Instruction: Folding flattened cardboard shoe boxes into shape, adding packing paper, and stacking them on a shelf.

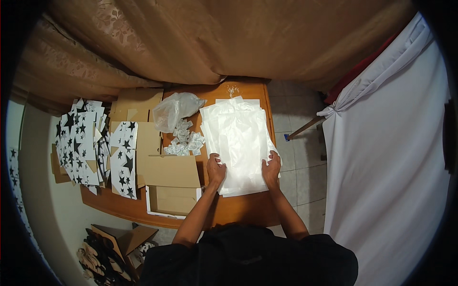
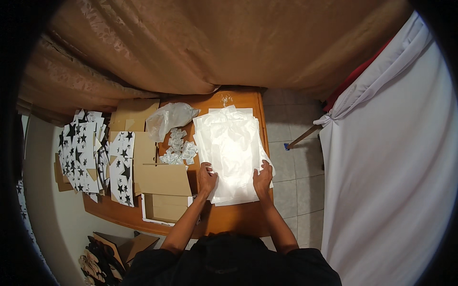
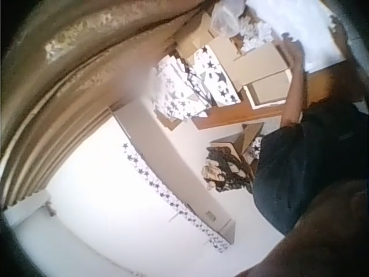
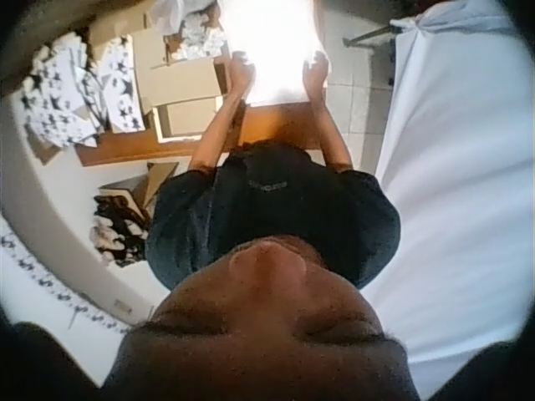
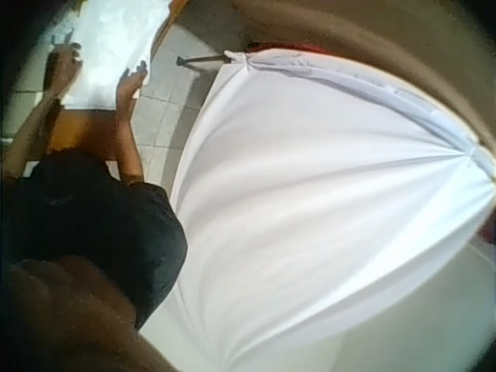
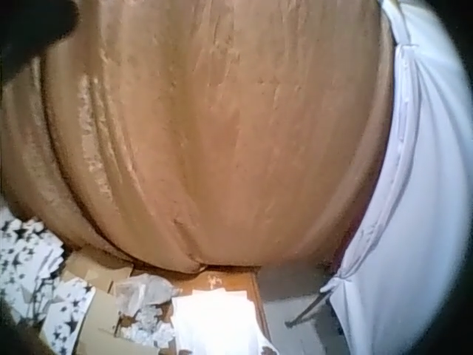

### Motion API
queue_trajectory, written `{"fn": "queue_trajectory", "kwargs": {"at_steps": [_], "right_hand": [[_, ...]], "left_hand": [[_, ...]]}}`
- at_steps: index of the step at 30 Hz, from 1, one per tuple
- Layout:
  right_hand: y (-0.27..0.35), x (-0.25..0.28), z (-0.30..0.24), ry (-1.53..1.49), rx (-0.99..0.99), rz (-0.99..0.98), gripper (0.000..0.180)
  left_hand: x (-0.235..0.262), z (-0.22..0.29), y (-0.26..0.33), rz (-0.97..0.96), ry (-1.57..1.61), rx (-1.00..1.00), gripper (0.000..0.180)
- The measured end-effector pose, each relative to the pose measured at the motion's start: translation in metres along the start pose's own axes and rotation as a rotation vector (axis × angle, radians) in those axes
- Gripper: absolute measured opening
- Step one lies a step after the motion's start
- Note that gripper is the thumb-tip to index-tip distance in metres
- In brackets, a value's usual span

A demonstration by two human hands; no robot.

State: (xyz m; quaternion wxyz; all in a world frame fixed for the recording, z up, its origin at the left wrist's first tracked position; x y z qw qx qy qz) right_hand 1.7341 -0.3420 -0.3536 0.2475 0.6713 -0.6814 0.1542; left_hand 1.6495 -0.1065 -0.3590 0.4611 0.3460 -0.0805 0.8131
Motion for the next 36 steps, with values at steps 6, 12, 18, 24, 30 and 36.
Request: {"fn": "queue_trajectory", "kwargs": {"at_steps": [6,12,18,24,30,36], "right_hand": [[-0.007,0.008,0.009,-0.106,0.065,0.056,0.022],[0.007,0.022,-0.033,-0.051,0.173,0.024,0.019],[0.035,0.056,-0.086,0.120,0.580,0.175,0.017],[0.058,0.099,-0.144,-0.037,0.832,-0.035,0.026],[0.108,0.139,-0.206,-0.008,1.007,-0.234,0.026],[0.167,0.134,-0.250,-0.021,1.046,-0.390,0.020]], "left_hand": [[0.005,0.019,0.008,-0.047,-0.052,-0.021,0.050],[0.008,-0.004,0.022,0.049,-0.191,-0.237,0.049],[0.051,0.040,0.039,-0.045,-0.040,-0.153,0.041],[0.130,0.090,0.031,0.187,0.104,-0.373,0.037],[0.241,0.137,0.035,0.261,0.016,-0.554,0.072],[0.316,0.134,0.043,0.124,-0.136,-0.755,0.129]]}}
Point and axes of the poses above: each hand's wrist, its own y-axis away from the middle knuckle, its own x-axis out of the back of the hand, z = x × y, the point moved 2 cm from there along -y, towards the middle knuckle, and after that the axes turned 8 degrees about -y, right-handed, at the moved point
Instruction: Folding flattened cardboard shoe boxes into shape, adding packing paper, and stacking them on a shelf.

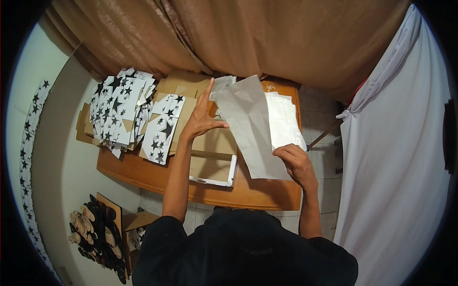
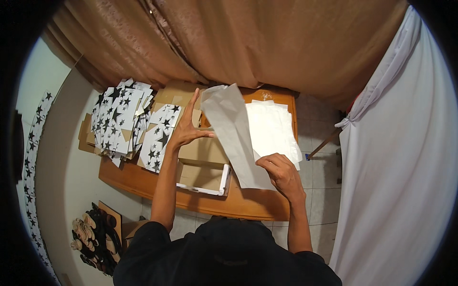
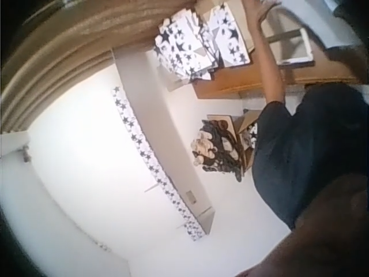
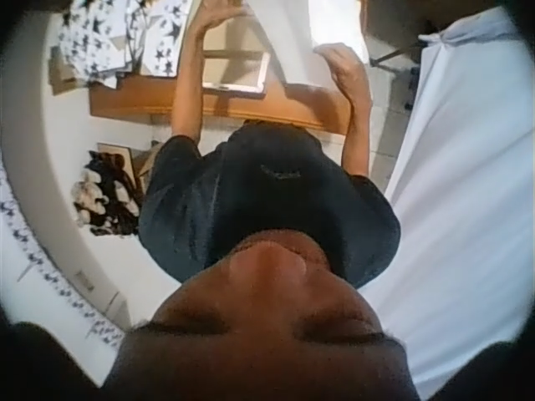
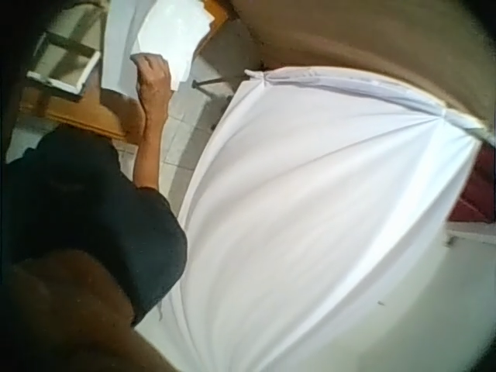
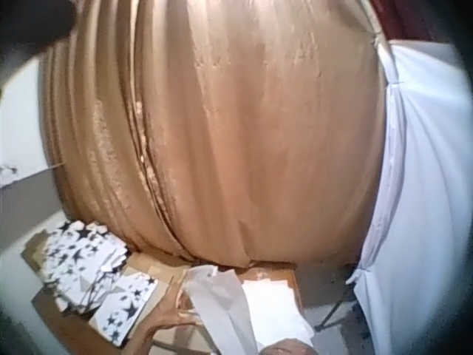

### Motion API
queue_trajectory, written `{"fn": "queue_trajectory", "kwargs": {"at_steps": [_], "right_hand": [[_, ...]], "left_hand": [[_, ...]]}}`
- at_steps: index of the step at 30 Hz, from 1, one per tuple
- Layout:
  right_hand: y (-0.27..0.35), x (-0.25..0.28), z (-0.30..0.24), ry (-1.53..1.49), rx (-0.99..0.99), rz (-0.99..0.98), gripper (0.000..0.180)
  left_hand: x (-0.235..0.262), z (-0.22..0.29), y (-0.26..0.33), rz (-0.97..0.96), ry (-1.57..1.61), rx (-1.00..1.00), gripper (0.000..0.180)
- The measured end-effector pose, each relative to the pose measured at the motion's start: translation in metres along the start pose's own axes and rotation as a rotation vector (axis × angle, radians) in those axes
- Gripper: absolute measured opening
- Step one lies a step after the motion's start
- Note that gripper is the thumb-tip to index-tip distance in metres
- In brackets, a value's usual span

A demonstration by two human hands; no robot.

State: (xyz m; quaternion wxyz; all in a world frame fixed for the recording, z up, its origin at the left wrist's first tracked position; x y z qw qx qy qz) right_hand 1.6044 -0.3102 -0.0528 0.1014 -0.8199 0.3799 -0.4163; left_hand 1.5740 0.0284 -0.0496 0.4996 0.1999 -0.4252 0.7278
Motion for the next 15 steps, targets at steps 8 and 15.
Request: {"fn": "queue_trajectory", "kwargs": {"at_steps": [8,15], "right_hand": [[-0.022,-0.076,-0.056,-0.104,-0.078,-0.172,0.021],[-0.033,-0.147,-0.046,-0.098,-0.277,-0.107,0.020]], "left_hand": [[0.053,-0.090,0.074,-0.331,0.454,0.289,0.080],[0.077,-0.150,0.158,-0.317,0.441,0.463,0.020]]}}
Point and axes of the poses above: each hand's wrist, its own y-axis away from the middle knuckle, its own x-axis out of the back of the hand, z = x × y, the point moved 2 cm from there along -y, towards the middle knuckle, and after that the axes turned 8 degrees about -y, right-handed, at the moved point
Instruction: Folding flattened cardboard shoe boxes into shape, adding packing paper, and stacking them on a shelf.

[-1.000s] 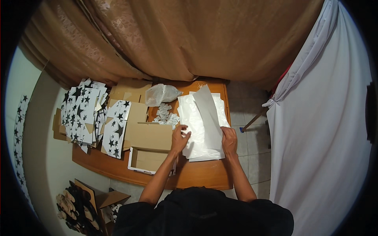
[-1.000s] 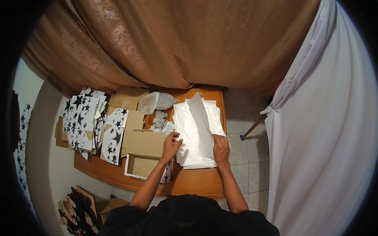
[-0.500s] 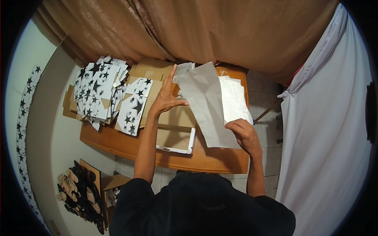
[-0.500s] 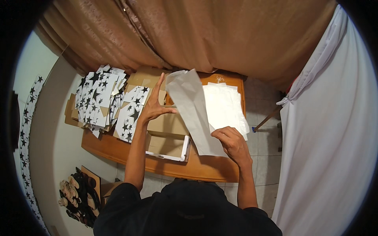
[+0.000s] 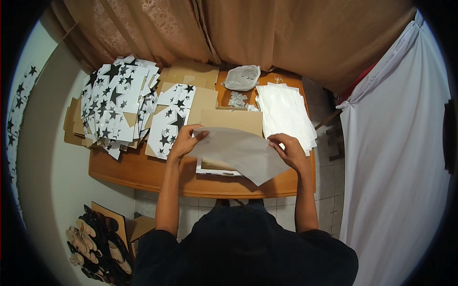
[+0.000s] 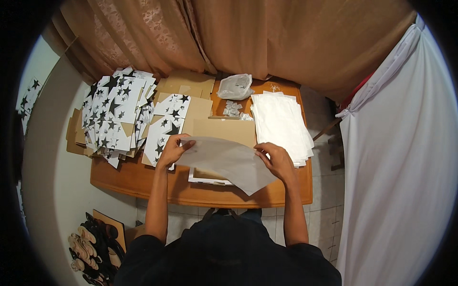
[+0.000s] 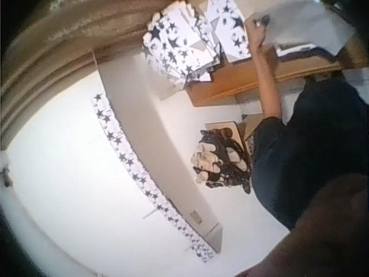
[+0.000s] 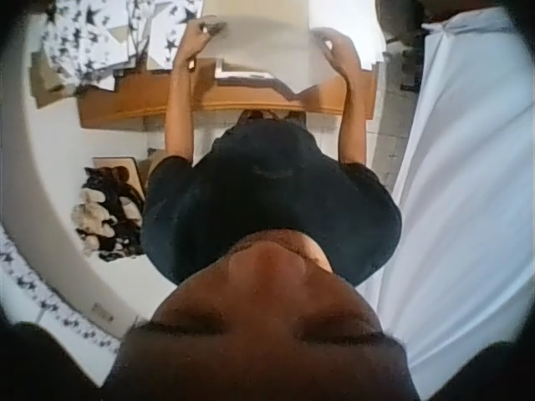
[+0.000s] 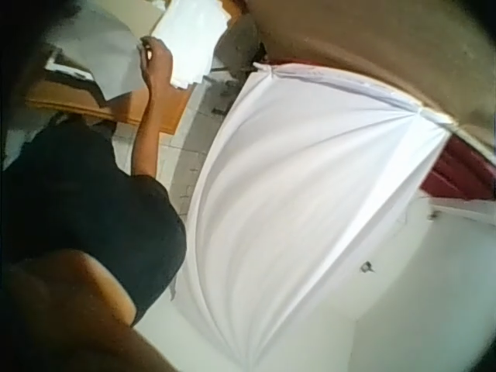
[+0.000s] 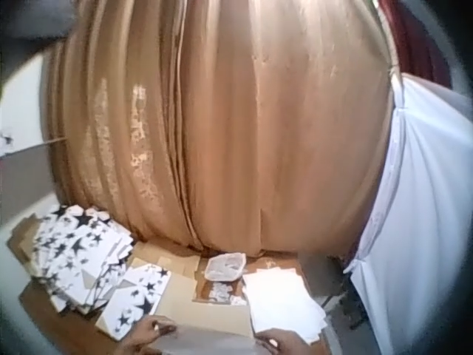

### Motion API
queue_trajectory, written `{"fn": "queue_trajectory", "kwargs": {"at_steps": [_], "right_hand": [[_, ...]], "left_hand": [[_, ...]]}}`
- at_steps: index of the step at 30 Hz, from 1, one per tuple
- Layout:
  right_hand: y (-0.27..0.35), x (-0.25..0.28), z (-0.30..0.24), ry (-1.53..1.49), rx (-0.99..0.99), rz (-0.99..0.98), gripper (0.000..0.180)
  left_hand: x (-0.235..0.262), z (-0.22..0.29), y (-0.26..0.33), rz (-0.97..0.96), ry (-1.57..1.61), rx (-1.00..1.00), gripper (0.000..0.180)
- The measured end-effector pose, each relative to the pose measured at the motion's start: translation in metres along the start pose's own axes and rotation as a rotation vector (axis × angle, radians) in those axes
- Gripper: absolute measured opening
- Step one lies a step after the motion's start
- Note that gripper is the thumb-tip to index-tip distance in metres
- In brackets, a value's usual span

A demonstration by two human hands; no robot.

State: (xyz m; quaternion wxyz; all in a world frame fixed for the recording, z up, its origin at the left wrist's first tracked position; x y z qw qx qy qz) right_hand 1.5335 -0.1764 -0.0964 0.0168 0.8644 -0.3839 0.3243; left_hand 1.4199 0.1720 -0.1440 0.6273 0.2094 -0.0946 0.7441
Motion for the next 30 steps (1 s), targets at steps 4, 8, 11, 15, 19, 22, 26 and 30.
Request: {"fn": "queue_trajectory", "kwargs": {"at_steps": [4,8,11,15,19,22,26,30], "right_hand": [[0.003,-0.029,0.018,-0.018,-0.328,0.067,0.048],[0.030,-0.069,0.056,-0.141,-0.443,0.360,0.067],[0.051,-0.100,0.077,-0.238,-0.634,0.318,0.057],[0.066,-0.126,0.114,-0.473,-0.634,0.483,0.027],[0.066,-0.131,0.127,-0.278,-0.709,0.476,0.024],[0.064,-0.130,0.132,-0.224,-0.708,0.524,0.022],[0.062,-0.123,0.141,-0.089,-0.698,0.506,0.025],[0.057,-0.125,0.126,0.068,-0.639,0.552,0.036]], "left_hand": [[0.003,-0.033,0.022,0.017,0.274,0.195,0.024],[0.001,-0.085,0.026,0.115,0.490,0.178,0.025],[-0.006,-0.112,0.030,0.072,0.610,0.339,0.026],[-0.020,-0.140,0.026,0.049,0.539,0.454,0.026],[-0.021,-0.158,0.029,0.110,0.508,0.427,0.025],[-0.018,-0.164,0.034,0.111,0.263,0.445,0.023],[-0.025,-0.151,0.033,0.126,0.184,0.416,0.018],[-0.036,-0.159,0.039,0.332,-0.084,0.284,0.025]]}}
Point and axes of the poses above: each hand's wrist, its own y-axis away from the middle knuckle, its own x-axis out of the back of the hand, z = x × y, the point moved 2 cm from there along -y, towards the middle knuckle, and after that the axes turned 8 degrees about -y, right-handed, at the moved point
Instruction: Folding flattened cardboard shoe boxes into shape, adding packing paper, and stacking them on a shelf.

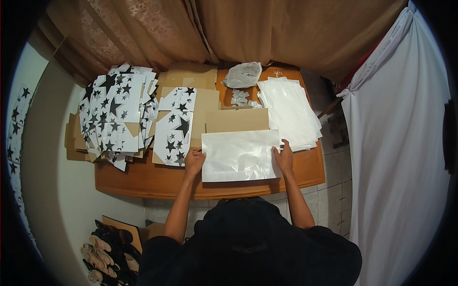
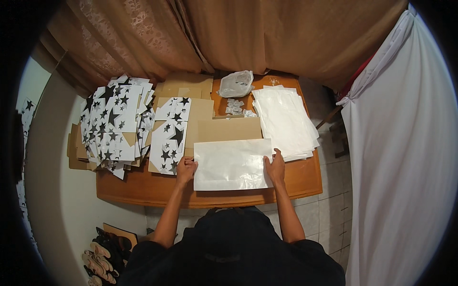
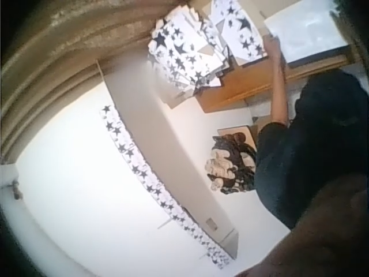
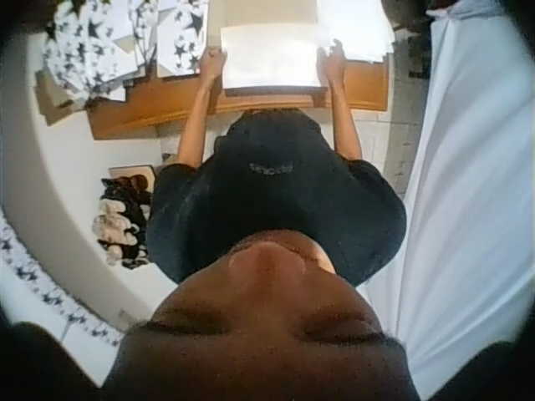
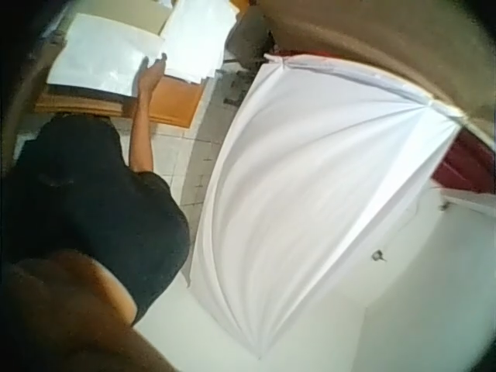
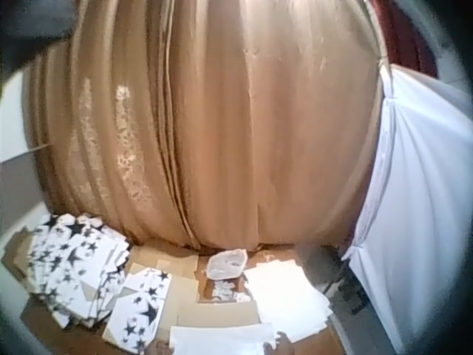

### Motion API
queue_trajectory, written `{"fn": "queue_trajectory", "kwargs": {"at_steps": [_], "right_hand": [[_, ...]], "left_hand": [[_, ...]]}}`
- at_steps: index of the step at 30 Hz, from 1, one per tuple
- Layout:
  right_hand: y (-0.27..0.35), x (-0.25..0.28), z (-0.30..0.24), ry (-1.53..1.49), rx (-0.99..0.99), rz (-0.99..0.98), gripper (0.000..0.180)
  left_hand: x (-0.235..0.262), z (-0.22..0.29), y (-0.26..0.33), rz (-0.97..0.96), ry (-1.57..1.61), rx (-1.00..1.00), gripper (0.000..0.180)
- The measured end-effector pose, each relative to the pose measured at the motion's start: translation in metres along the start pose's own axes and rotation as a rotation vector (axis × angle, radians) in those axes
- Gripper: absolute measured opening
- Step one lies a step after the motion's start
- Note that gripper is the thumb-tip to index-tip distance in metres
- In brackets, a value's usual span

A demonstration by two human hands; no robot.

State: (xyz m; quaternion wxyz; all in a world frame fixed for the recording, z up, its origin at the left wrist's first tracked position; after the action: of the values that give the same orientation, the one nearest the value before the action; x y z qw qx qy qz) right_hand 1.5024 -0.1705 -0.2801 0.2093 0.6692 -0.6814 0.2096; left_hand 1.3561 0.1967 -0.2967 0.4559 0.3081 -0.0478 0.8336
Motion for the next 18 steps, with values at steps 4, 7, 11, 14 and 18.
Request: {"fn": "queue_trajectory", "kwargs": {"at_steps": [4,7,11,14,18], "right_hand": [[0.016,0.017,-0.061,0.327,0.287,-0.042,0.038],[0.028,-0.002,-0.082,0.265,0.290,-0.469,0.033],[0.043,-0.044,-0.068,0.485,0.346,-0.614,0.039],[0.046,-0.064,-0.055,0.624,0.316,-0.683,0.051],[0.046,-0.076,-0.046,0.610,0.417,-0.542,0.062]], "left_hand": [[-0.001,0.055,0.028,0.218,-0.252,-0.461,0.026],[-0.016,0.067,0.033,-0.046,-0.366,-0.646,0.026],[-0.049,0.063,0.039,-0.295,-0.667,-0.701,0.038],[-0.060,0.061,0.037,-0.279,-0.776,-0.731,0.052],[-0.069,0.057,0.031,-0.263,-0.843,-0.683,0.058]]}}
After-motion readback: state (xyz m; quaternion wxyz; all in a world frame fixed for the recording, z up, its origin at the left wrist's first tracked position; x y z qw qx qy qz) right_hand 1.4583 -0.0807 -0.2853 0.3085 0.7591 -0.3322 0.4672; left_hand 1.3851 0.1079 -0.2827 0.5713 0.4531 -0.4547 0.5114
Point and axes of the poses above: each hand's wrist, its own y-axis away from the middle knuckle, its own x-axis out of the back of the hand, z = x × y, the point moved 2 cm from there along -y, towards the middle knuckle, and after that the axes turned 8 degrees about -y, right-handed, at the moved point
